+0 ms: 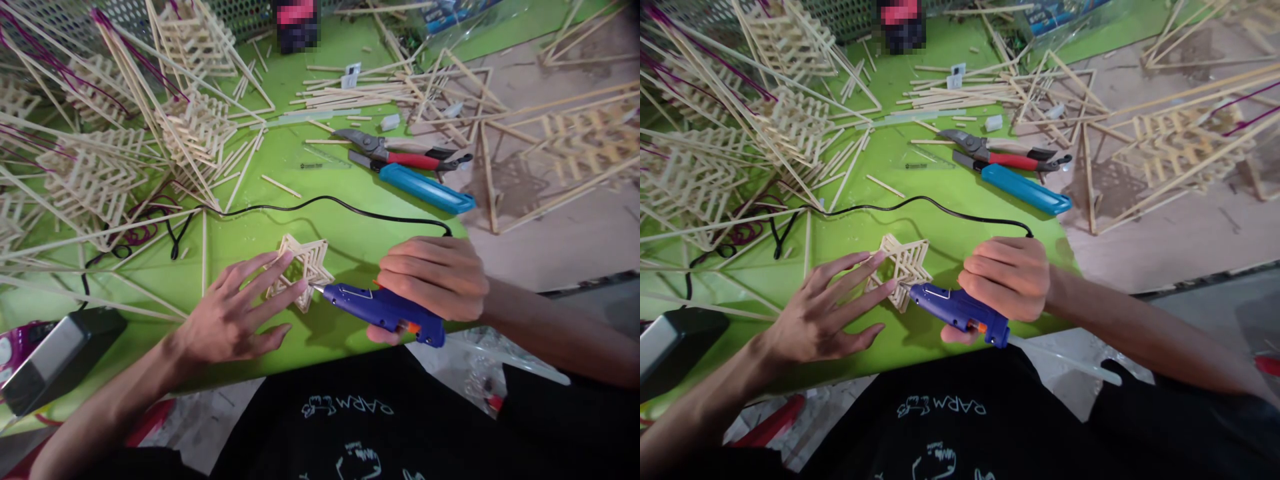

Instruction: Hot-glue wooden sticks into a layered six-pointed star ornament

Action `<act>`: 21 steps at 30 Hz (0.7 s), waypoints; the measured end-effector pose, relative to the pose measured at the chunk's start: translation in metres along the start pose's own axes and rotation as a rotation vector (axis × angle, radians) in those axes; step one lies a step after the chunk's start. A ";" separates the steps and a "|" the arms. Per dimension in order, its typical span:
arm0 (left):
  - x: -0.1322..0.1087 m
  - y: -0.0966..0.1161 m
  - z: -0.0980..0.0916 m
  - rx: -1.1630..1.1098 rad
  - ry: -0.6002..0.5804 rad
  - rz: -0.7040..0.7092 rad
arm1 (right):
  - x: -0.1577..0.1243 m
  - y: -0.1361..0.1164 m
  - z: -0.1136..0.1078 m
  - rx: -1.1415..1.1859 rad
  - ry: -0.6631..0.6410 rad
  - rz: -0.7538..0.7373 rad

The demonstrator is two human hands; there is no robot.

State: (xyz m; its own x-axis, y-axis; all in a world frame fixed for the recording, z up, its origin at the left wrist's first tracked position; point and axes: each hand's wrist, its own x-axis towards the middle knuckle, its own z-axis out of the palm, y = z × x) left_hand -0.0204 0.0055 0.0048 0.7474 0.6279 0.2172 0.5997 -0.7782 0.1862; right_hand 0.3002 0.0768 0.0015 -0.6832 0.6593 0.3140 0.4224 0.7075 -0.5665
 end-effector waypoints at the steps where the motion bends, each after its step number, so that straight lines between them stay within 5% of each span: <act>1: 0.000 0.000 0.000 -0.001 0.000 0.000 | -0.001 0.001 0.000 -0.038 0.046 -0.102; 5: 0.000 0.000 0.000 -0.006 0.011 0.000 | -0.005 0.001 0.002 -0.253 0.215 -0.472; 21: 0.001 0.000 0.002 -0.005 0.017 -0.006 | -0.007 0.000 -0.001 -0.425 0.305 -0.578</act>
State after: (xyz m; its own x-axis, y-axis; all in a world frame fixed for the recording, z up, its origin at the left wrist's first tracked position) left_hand -0.0193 0.0063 0.0035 0.7387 0.6327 0.2323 0.6029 -0.7744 0.1920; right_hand 0.3054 0.0728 0.0006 -0.6965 0.1537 0.7009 0.2835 0.9563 0.0720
